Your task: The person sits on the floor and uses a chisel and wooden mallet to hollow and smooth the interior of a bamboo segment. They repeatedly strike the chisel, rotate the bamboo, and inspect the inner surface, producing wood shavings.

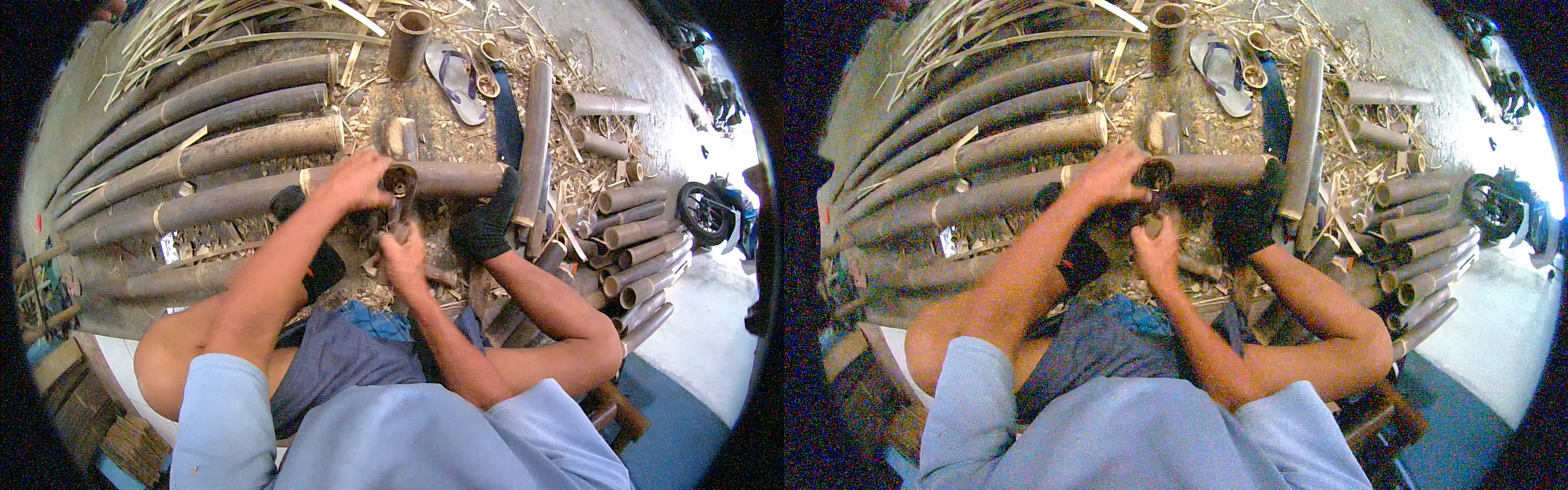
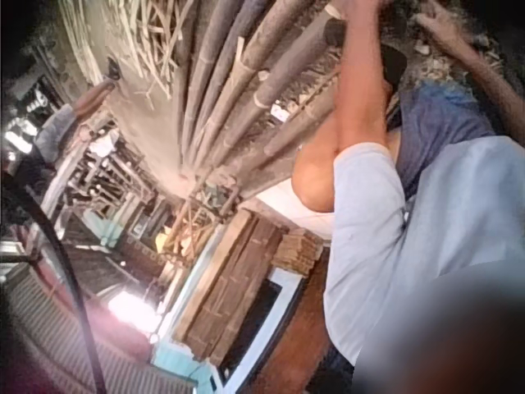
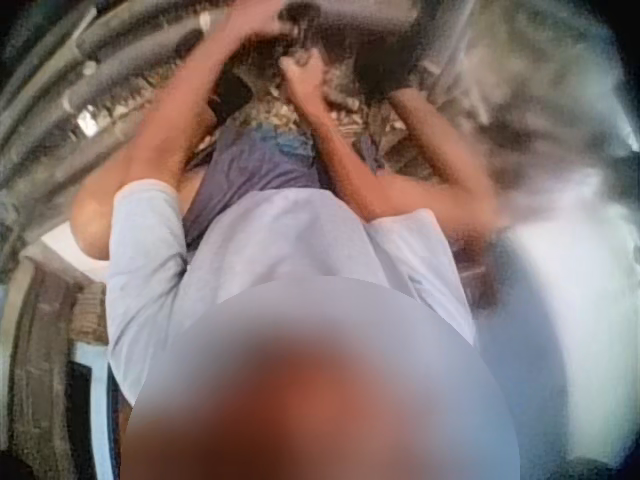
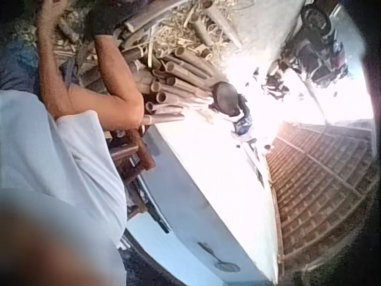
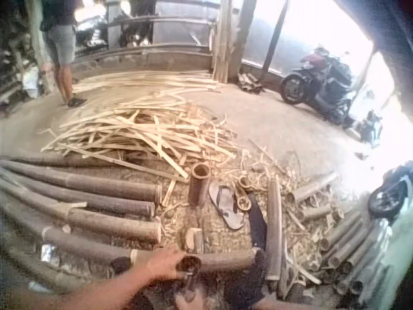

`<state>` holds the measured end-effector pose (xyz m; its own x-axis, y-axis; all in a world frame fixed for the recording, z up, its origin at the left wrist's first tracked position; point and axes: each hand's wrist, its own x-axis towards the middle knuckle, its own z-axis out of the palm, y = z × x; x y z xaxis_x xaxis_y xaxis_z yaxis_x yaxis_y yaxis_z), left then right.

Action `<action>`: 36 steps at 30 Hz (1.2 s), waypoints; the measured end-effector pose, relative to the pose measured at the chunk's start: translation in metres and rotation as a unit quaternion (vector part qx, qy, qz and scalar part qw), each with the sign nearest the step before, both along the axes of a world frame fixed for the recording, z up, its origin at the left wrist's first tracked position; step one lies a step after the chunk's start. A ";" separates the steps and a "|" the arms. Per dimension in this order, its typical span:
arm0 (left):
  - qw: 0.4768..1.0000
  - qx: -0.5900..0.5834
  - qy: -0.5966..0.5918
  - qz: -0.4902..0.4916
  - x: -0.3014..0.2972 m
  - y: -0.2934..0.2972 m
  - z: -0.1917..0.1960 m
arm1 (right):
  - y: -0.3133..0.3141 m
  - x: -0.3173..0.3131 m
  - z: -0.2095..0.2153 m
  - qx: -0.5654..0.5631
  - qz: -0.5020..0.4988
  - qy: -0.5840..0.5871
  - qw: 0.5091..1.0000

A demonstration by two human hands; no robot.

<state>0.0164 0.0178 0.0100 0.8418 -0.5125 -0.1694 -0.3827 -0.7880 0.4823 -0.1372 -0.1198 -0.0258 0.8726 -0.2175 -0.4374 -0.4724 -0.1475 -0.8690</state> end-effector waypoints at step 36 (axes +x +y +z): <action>0.983 0.143 -0.063 0.097 -0.042 0.026 -0.018 | -0.087 0.076 0.033 0.042 0.388 0.123 0.912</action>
